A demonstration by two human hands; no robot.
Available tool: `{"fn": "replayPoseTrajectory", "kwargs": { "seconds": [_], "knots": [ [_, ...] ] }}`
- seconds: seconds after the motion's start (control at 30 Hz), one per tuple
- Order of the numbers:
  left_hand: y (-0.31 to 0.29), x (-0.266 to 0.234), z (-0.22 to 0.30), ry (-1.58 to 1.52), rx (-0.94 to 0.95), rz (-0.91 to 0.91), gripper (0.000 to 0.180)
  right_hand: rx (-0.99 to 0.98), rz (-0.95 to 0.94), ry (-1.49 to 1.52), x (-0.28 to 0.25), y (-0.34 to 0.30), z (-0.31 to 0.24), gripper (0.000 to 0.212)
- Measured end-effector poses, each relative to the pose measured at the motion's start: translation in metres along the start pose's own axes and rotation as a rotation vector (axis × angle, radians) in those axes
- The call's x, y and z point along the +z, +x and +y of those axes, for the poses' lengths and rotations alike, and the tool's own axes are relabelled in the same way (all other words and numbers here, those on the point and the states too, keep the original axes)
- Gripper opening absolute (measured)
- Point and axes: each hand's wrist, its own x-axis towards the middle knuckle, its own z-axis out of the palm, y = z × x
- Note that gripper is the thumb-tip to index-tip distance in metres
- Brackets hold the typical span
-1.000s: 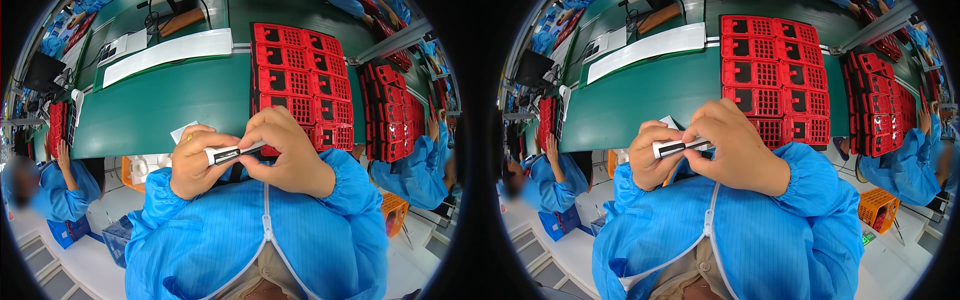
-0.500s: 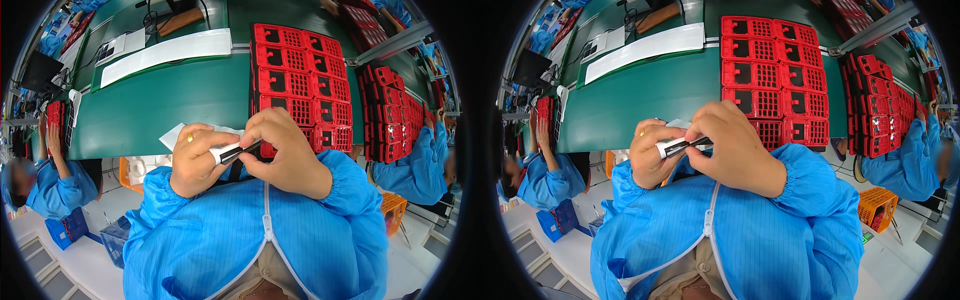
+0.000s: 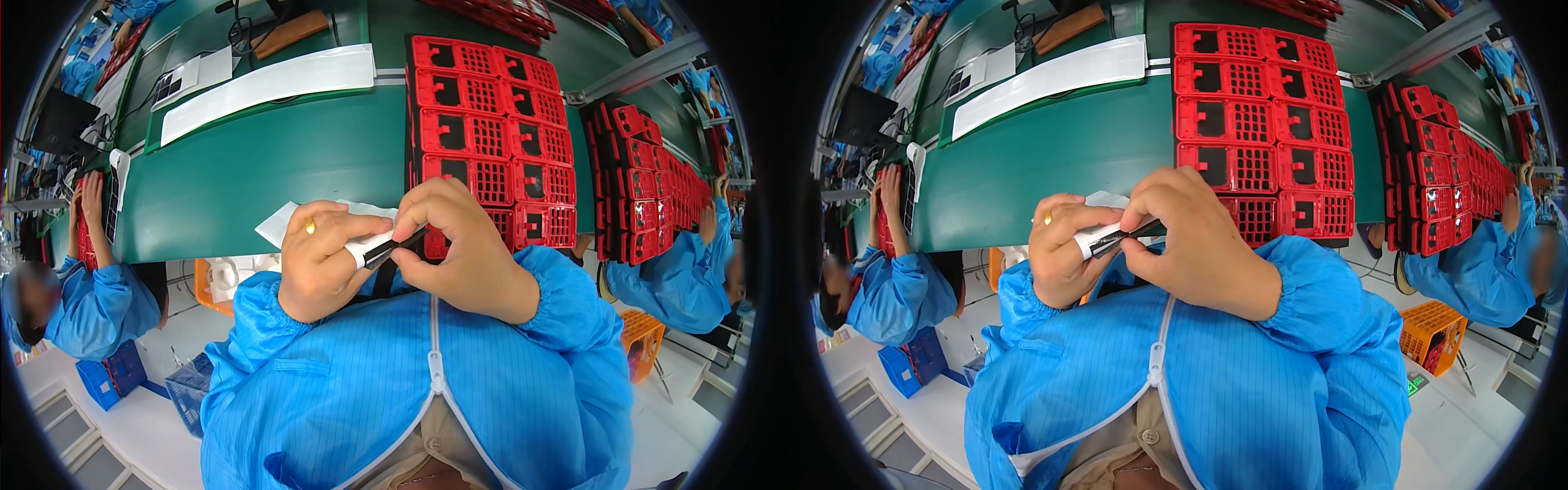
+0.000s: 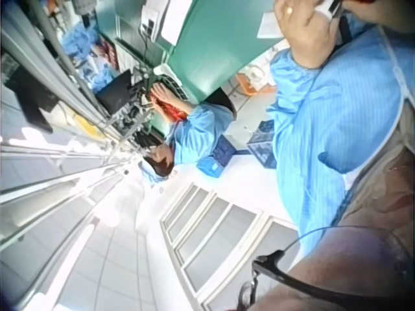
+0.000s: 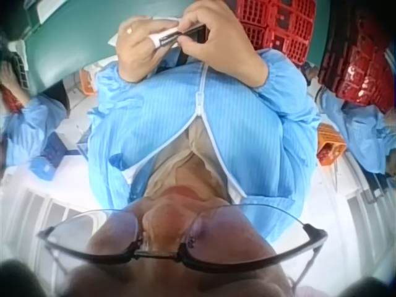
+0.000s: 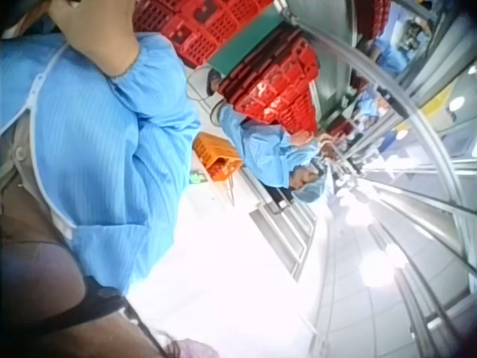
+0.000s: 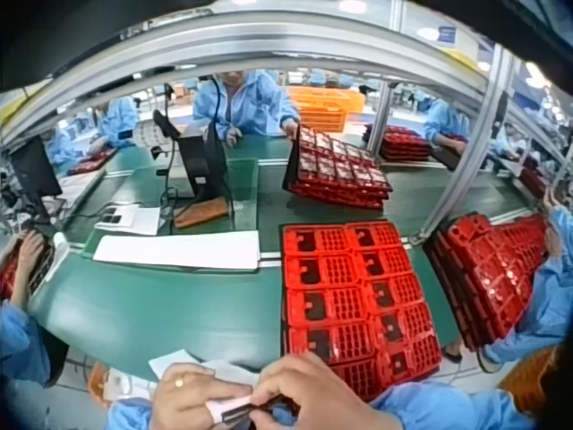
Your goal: The person peels black adhesive pads from backing paper and sticks them into compartments of red plastic trays by hand.
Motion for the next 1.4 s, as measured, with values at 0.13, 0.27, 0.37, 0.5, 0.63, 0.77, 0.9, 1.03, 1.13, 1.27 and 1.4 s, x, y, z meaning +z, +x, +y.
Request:
{"fn": "replayPoseTrajectory", "kwargs": {
  "seconds": [0.13, 0.27, 0.37, 0.5, 0.63, 0.77, 0.9, 1.03, 1.13, 1.27, 1.4],
  "knots": [
    [0.0, -0.001, 0.0, 0.015, 0.023, -0.022, 0.02, 0.037, -0.04, 0.131, 0.001, -0.002, 0.003, 0.025],
    [0.0, -0.001, -0.001, 0.006, 0.028, -0.019, 0.02, 0.051, 0.041, 0.15, 0.002, -0.001, 0.001, 0.02],
    [0.0, -0.001, -0.001, 0.008, 0.019, -0.032, 0.02, 0.021, -0.003, 0.085, 0.0, 0.0, 0.003, 0.02],
    [0.0, -0.001, 0.0, 0.011, 0.015, -0.038, 0.021, 0.042, -0.021, 0.151, 0.002, -0.001, 0.006, 0.021],
    [0.002, 0.0, -0.001, 0.012, 0.0, -0.027, 0.02, -0.001, 0.01, 0.13, 0.001, 0.0, 0.004, 0.022],
    [0.003, 0.0, -0.003, 0.019, 0.001, -0.042, 0.019, 0.002, 0.006, 0.088, 0.001, 0.003, 0.005, 0.02],
    [0.002, 0.001, -0.005, 0.028, 0.018, -0.053, 0.019, 0.034, -0.042, 0.166, -0.001, 0.003, 0.008, 0.02],
    [0.002, 0.002, -0.007, 0.041, 0.019, -0.043, 0.018, 0.032, -0.03, 0.14, -0.003, 0.004, 0.008, 0.019],
    [0.001, 0.003, -0.009, 0.038, 0.028, -0.041, 0.017, 0.057, -0.05, 0.132, -0.005, 0.004, 0.011, 0.02],
    [0.001, 0.003, -0.012, 0.027, 0.067, -0.081, 0.017, 0.129, -0.214, 0.177, -0.012, 0.006, 0.014, 0.019],
    [0.0, 0.005, -0.011, -0.014, 0.045, -0.082, 0.018, 0.119, -0.209, 0.162, -0.011, 0.005, 0.014, 0.018]
  ]
}}
